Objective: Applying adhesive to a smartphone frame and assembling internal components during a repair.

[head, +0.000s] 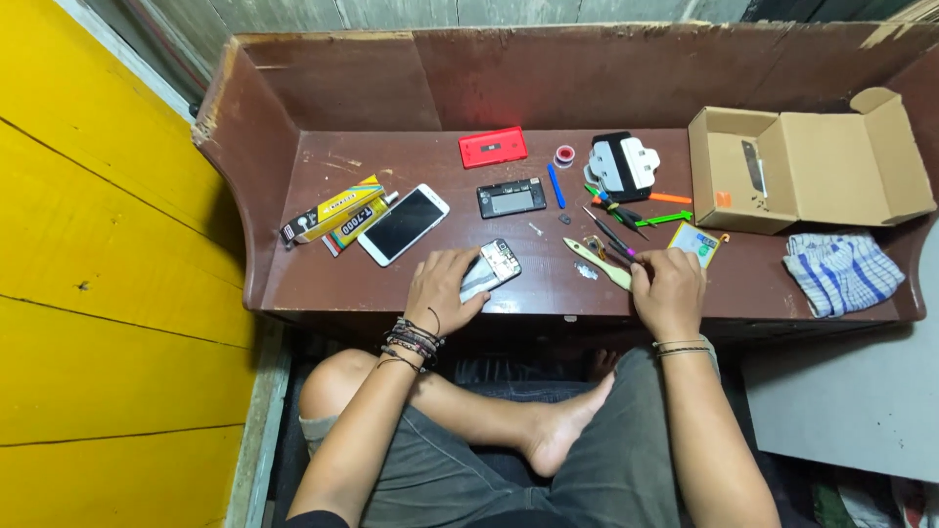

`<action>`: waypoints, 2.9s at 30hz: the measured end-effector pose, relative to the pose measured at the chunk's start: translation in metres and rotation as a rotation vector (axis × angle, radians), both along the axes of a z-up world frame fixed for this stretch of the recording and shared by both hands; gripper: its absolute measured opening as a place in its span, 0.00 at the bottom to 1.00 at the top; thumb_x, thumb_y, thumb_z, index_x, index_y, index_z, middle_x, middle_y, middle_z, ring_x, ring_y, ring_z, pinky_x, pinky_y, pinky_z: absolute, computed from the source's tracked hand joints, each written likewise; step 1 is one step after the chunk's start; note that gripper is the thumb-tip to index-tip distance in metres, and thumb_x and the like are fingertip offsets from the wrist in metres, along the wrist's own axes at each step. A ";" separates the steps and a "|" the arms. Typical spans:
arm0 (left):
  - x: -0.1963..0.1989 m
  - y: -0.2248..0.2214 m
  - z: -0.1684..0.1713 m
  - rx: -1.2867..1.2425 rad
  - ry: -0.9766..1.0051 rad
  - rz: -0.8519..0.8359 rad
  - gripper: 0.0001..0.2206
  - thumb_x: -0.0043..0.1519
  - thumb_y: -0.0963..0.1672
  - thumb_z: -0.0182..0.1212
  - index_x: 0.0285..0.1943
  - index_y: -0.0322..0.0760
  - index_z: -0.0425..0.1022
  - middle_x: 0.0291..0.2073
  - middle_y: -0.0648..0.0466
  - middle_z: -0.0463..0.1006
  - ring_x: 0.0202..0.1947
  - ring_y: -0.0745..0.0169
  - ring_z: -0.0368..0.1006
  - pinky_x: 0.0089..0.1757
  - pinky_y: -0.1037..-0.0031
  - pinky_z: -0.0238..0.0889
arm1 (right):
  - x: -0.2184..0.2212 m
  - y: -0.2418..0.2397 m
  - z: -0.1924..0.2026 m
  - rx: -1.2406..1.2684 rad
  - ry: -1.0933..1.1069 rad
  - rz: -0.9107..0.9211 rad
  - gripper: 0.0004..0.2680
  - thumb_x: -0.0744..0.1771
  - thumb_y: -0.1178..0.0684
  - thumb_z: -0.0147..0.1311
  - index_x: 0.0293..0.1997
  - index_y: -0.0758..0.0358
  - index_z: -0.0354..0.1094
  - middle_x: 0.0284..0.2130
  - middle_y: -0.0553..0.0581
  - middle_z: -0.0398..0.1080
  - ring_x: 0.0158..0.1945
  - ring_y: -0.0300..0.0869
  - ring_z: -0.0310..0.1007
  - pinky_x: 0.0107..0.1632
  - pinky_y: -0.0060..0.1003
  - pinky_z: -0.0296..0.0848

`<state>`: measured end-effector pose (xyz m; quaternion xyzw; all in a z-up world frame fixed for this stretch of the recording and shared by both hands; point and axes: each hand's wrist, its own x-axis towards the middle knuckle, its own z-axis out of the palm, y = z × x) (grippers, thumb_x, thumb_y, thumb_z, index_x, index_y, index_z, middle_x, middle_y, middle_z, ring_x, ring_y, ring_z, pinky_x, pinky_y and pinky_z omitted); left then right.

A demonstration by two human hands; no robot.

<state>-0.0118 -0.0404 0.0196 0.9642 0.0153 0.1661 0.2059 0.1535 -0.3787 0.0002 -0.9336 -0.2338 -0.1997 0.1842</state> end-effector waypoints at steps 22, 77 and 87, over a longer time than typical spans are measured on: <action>0.019 -0.013 -0.002 0.015 0.034 -0.180 0.29 0.55 0.52 0.66 0.66 0.47 0.70 0.58 0.49 0.73 0.61 0.49 0.67 0.59 0.58 0.57 | -0.018 0.018 0.016 0.280 -0.072 0.166 0.04 0.66 0.55 0.63 0.41 0.53 0.74 0.34 0.50 0.69 0.44 0.50 0.69 0.51 0.44 0.66; -0.001 -0.018 0.001 -0.019 -0.745 0.112 0.12 0.64 0.51 0.59 0.50 0.45 0.77 0.58 0.50 0.74 0.61 0.46 0.68 0.61 0.51 0.53 | -0.068 0.075 0.029 0.165 -0.167 0.566 0.14 0.65 0.60 0.55 0.57 0.59 0.73 0.44 0.57 0.76 0.47 0.50 0.78 0.45 0.40 0.76; -0.003 -0.001 -0.023 -0.154 -0.536 0.256 0.06 0.63 0.44 0.58 0.44 0.43 0.77 0.54 0.52 0.75 0.56 0.46 0.69 0.54 0.56 0.60 | -0.074 0.082 0.029 0.475 0.003 0.561 0.13 0.68 0.64 0.53 0.59 0.64 0.74 0.42 0.62 0.78 0.43 0.55 0.78 0.45 0.46 0.77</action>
